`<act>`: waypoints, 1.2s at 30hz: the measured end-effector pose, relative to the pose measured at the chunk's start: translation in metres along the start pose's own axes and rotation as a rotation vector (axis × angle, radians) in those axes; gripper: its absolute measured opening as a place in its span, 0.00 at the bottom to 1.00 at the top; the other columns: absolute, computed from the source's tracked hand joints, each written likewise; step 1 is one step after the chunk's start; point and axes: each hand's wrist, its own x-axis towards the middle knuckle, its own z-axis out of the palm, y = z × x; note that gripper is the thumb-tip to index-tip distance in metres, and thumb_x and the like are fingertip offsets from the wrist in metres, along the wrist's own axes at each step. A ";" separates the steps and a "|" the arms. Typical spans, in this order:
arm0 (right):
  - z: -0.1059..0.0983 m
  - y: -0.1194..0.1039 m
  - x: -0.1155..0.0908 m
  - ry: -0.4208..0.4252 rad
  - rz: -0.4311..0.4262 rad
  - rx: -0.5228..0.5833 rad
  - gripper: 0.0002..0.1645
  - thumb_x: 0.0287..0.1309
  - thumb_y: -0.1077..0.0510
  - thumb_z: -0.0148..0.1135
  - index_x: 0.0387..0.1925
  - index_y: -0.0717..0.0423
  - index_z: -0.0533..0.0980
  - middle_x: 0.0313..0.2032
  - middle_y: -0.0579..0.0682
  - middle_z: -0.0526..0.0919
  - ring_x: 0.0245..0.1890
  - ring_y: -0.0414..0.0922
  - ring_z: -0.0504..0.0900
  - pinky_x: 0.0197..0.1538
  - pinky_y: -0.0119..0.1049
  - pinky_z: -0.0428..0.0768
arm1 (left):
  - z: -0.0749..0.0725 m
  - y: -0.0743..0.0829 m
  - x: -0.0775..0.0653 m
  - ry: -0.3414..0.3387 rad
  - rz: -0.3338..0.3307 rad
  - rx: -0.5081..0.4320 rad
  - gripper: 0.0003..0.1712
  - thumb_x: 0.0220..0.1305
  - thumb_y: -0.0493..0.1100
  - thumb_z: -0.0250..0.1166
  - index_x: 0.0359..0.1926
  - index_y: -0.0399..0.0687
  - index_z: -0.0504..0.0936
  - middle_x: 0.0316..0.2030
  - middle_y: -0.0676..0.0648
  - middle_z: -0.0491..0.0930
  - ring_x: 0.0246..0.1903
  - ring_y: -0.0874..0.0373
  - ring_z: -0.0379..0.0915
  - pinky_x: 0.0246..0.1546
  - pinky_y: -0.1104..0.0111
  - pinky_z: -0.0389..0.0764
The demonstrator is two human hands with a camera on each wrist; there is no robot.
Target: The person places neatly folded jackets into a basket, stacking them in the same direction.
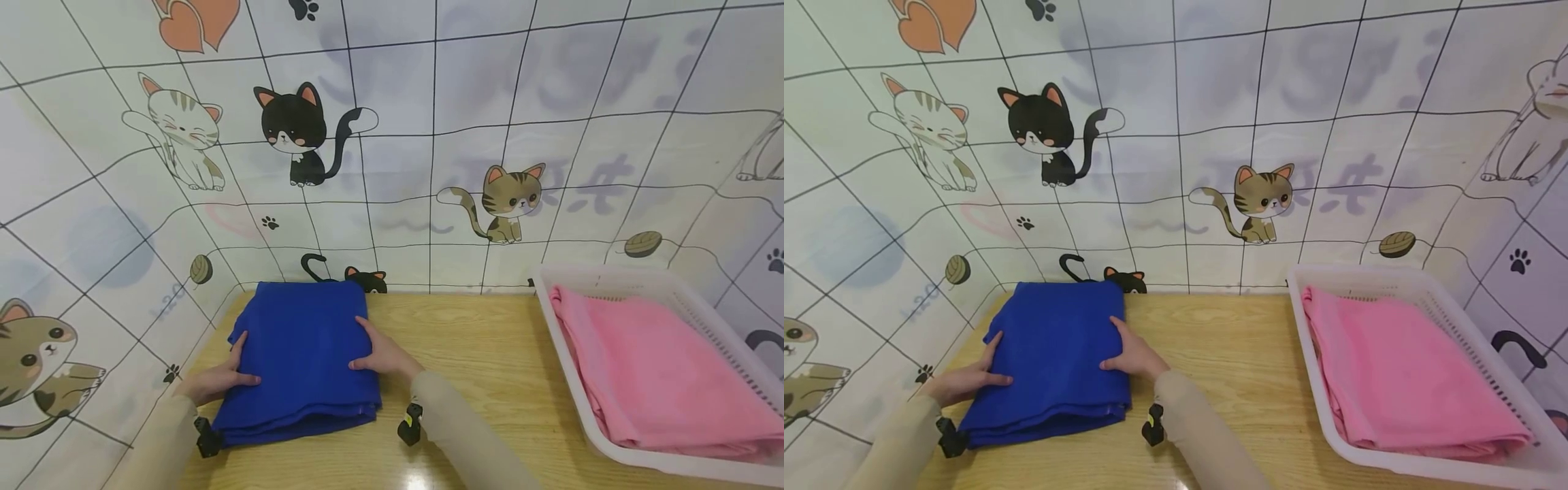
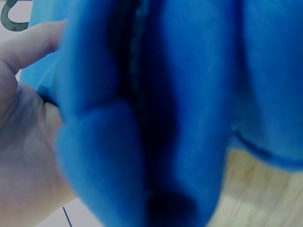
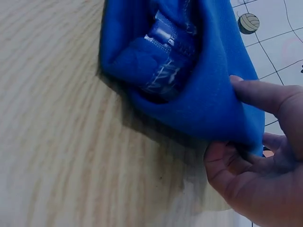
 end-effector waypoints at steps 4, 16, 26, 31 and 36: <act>-0.002 0.001 -0.005 0.000 -0.005 -0.012 0.55 0.53 0.62 0.70 0.75 0.53 0.49 0.71 0.62 0.53 0.68 0.59 0.57 0.67 0.54 0.57 | -0.001 0.000 0.003 -0.012 0.015 0.001 0.67 0.62 0.34 0.63 0.68 0.56 0.09 0.65 0.30 0.07 0.65 0.24 0.16 0.59 0.32 0.36; -0.018 0.011 -0.044 -0.033 -0.007 -0.040 0.57 0.54 0.60 0.71 0.75 0.53 0.44 0.69 0.66 0.55 0.66 0.60 0.62 0.64 0.55 0.61 | 0.006 0.015 0.005 0.041 0.149 0.183 0.60 0.62 0.37 0.66 0.74 0.43 0.27 0.67 0.20 0.28 0.63 0.18 0.41 0.53 0.33 0.63; -0.029 0.013 -0.057 -0.067 0.013 0.041 0.57 0.55 0.59 0.71 0.75 0.51 0.44 0.67 0.66 0.59 0.59 0.62 0.71 0.58 0.53 0.71 | 0.000 0.019 0.028 0.083 0.183 0.082 0.51 0.69 0.45 0.61 0.77 0.54 0.32 0.71 0.30 0.24 0.66 0.22 0.35 0.55 0.34 0.61; -0.031 0.018 -0.047 -0.070 0.019 0.111 0.53 0.58 0.54 0.68 0.76 0.47 0.46 0.69 0.64 0.55 0.62 0.62 0.67 0.59 0.54 0.70 | 0.006 0.021 0.032 0.053 0.156 0.018 0.49 0.68 0.43 0.61 0.76 0.51 0.35 0.71 0.30 0.24 0.67 0.25 0.33 0.59 0.34 0.54; -0.037 0.025 -0.034 -0.049 0.033 0.196 0.51 0.58 0.51 0.66 0.76 0.42 0.48 0.73 0.59 0.46 0.69 0.59 0.54 0.66 0.57 0.58 | 0.011 0.021 0.032 -0.044 0.146 -0.052 0.50 0.66 0.38 0.62 0.76 0.51 0.35 0.70 0.29 0.25 0.67 0.26 0.36 0.59 0.37 0.59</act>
